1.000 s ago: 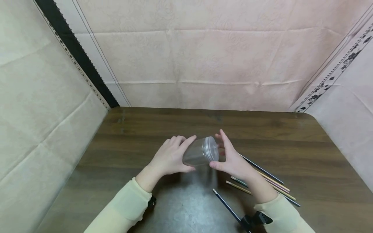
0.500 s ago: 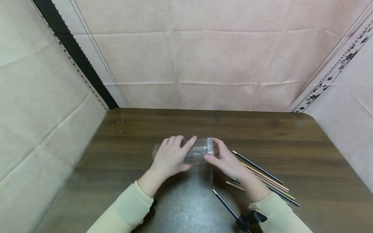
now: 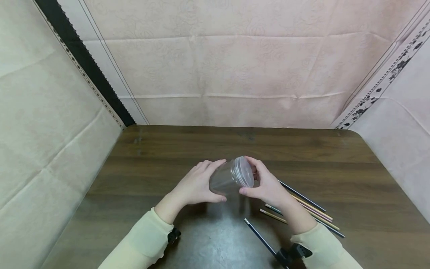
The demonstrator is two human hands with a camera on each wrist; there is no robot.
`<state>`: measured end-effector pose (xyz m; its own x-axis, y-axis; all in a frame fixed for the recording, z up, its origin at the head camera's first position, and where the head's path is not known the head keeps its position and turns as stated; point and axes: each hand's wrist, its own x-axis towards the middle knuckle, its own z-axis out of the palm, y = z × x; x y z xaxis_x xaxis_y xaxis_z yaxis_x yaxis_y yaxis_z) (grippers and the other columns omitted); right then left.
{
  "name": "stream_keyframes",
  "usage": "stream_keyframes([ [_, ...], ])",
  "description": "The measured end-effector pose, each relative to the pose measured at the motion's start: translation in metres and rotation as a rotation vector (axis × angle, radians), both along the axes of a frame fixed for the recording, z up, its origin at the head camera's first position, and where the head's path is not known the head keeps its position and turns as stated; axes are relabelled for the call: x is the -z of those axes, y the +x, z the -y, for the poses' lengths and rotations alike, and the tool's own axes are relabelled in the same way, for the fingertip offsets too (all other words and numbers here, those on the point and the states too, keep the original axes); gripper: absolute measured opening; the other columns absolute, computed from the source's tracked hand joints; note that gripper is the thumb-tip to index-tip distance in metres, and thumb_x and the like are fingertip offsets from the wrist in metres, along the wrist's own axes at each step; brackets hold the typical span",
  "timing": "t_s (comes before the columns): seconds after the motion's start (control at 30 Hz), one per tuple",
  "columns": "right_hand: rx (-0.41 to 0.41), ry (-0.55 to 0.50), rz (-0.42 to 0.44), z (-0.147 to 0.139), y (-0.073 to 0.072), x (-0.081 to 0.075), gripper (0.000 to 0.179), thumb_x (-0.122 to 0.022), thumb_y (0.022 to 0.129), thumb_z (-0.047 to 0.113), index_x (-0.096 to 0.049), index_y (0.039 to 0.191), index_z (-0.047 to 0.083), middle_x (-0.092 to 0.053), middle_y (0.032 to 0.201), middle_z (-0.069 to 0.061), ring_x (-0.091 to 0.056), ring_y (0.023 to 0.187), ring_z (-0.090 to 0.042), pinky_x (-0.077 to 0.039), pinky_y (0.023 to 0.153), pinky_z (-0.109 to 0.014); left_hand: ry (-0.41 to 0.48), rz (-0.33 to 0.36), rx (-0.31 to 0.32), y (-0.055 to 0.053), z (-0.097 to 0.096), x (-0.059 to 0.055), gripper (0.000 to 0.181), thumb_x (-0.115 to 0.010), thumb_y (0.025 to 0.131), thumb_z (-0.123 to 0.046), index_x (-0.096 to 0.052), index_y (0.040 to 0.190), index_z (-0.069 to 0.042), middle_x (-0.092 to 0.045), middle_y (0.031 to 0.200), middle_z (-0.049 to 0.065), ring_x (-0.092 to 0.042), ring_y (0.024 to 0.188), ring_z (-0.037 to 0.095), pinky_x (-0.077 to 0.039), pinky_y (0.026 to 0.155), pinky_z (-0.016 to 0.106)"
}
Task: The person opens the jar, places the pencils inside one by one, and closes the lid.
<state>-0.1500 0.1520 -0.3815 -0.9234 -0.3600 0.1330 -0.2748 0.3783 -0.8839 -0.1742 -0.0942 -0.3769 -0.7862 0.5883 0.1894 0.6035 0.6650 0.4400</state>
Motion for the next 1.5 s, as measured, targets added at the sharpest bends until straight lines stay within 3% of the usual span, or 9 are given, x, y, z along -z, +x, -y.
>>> stream_keyframes([
  [0.17,0.015,-0.012,-0.036,-0.003,0.000,0.000,0.076,-0.081,0.073,0.016,-0.037,0.135,0.008,-0.048,0.113,-0.009,-0.049,0.095,-0.026,-0.043,0.081,-0.042,0.067,0.004,0.010,-0.001,-0.001,0.002,0.099,-0.081,0.061,-0.053,-0.034,0.143,-0.023,-0.051,0.121,0.003,-0.046,0.109,0.020,-0.040,0.090,0.041],
  [0.37,0.063,-0.091,-0.086,-0.006,0.002,-0.007,0.076,-0.082,0.068,0.003,-0.040,0.132,0.005,-0.045,0.109,-0.009,-0.048,0.093,-0.025,-0.042,0.079,-0.027,0.239,0.106,-0.026,-0.004,0.001,0.007,0.099,-0.086,0.061,-0.043,-0.033,0.143,-0.024,-0.049,0.122,-0.003,-0.044,0.112,0.015,-0.041,0.090,0.042],
  [0.5,0.077,-0.100,-0.098,-0.007,0.005,-0.010,0.080,-0.084,0.066,0.003,-0.040,0.132,0.004,-0.044,0.112,-0.008,-0.046,0.094,-0.024,-0.042,0.077,-0.023,0.326,0.136,-0.105,-0.008,0.005,0.011,0.100,-0.086,0.061,-0.040,-0.031,0.144,-0.024,-0.048,0.128,0.000,-0.043,0.116,0.018,-0.039,0.092,0.047],
  [0.67,0.042,-0.063,-0.177,-0.005,0.009,-0.008,0.082,-0.087,0.061,0.006,-0.044,0.131,0.005,-0.045,0.113,-0.008,-0.047,0.095,-0.022,-0.044,0.077,-0.028,0.394,0.164,-0.213,-0.013,0.010,0.014,0.099,-0.086,0.062,-0.040,-0.031,0.143,-0.027,-0.049,0.128,0.002,-0.044,0.116,0.021,-0.039,0.091,0.053],
  [0.9,-0.042,0.066,-0.279,0.006,0.016,-0.001,0.087,-0.091,0.056,0.020,-0.047,0.130,0.008,-0.045,0.113,-0.003,-0.046,0.095,-0.016,-0.044,0.076,-0.028,0.540,0.189,-0.171,-0.022,0.012,0.024,0.098,-0.086,0.066,-0.030,-0.027,0.143,-0.016,-0.051,0.132,-0.001,-0.042,0.126,0.018,-0.029,0.102,0.050],
  [1.0,-0.097,0.123,-0.310,0.013,0.020,0.001,0.089,-0.092,0.054,0.026,-0.047,0.130,0.009,-0.045,0.113,-0.001,-0.046,0.099,-0.015,-0.045,0.079,-0.031,0.560,0.207,-0.169,-0.025,0.012,0.029,0.098,-0.086,0.066,-0.030,-0.026,0.142,-0.015,-0.051,0.133,-0.001,-0.042,0.126,0.019,-0.029,0.102,0.050],
  [1.17,-0.190,0.236,-0.347,0.023,0.025,0.008,0.090,-0.089,0.053,0.041,-0.048,0.129,0.015,-0.045,0.113,0.003,-0.043,0.104,-0.012,-0.045,0.084,-0.036,0.549,0.254,-0.191,-0.028,0.010,0.033,0.096,-0.084,0.068,-0.034,-0.024,0.141,-0.021,-0.049,0.135,-0.004,-0.044,0.124,0.018,-0.032,0.100,0.050],
  [1.33,-0.288,0.303,-0.409,0.031,0.028,0.016,0.088,-0.085,0.056,0.049,-0.048,0.127,0.013,-0.047,0.112,0.004,-0.041,0.104,-0.013,-0.043,0.085,-0.033,0.539,0.271,-0.194,-0.029,0.010,0.035,0.095,-0.083,0.069,-0.036,-0.023,0.141,-0.023,-0.048,0.136,-0.005,-0.047,0.122,0.018,-0.034,0.098,0.050],
  [1.5,-0.322,0.347,-0.476,0.038,0.029,0.023,0.089,-0.085,0.055,0.050,-0.049,0.125,0.009,-0.048,0.111,0.002,-0.042,0.102,-0.013,-0.043,0.085,-0.030,0.542,0.277,-0.189,-0.031,0.007,0.037,0.095,-0.083,0.069,-0.034,-0.022,0.140,-0.023,-0.047,0.137,-0.004,-0.048,0.120,0.018,-0.035,0.096,0.049],
])
